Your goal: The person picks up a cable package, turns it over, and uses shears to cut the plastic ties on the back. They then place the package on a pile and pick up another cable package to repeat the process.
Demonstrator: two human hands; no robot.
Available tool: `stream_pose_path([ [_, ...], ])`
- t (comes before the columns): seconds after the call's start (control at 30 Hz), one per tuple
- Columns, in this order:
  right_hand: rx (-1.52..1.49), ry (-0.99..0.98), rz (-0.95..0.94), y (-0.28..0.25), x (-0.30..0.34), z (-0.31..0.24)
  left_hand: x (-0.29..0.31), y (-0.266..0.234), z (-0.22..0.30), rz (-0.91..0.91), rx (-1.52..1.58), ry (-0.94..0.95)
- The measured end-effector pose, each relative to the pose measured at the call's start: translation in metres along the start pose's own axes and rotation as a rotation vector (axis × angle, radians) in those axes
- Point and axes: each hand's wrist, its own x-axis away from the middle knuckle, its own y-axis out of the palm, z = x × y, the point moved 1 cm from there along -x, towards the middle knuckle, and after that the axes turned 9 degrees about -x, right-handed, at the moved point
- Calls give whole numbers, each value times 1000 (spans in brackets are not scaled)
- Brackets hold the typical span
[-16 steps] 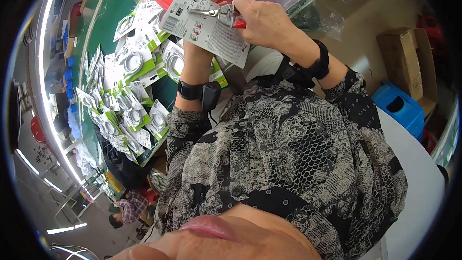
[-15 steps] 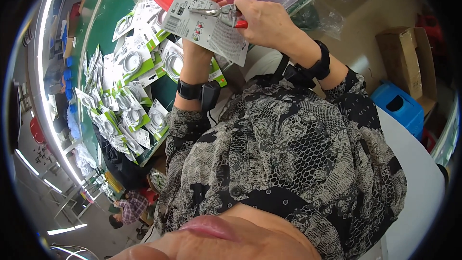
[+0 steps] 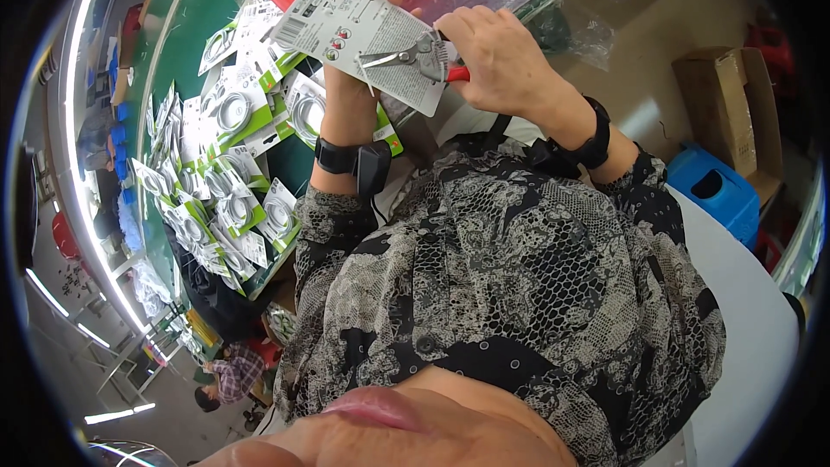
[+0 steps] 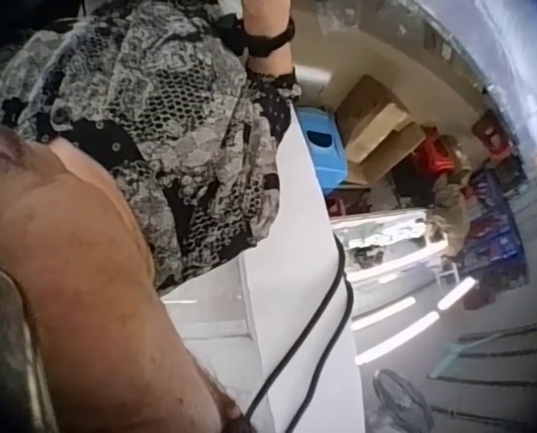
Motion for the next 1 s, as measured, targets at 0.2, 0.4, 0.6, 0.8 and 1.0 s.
stream_pose_path([
  [0.2,-126,43,-53,3,-7,-4,8,12,10,73,-5,75],
  [0.4,-228,0,-108,0,-23,-8,22,18,30,345,-378,226],
  [0.6,-349,133,-153,-7,-23,3,36,8,43,322,-420,249],
  [0.8,-290,184,50,-18,-30,4,44,2,44,295,-283,181],
  [1.0,41,60,118,-17,-40,-6,54,11,41,274,-568,313],
])
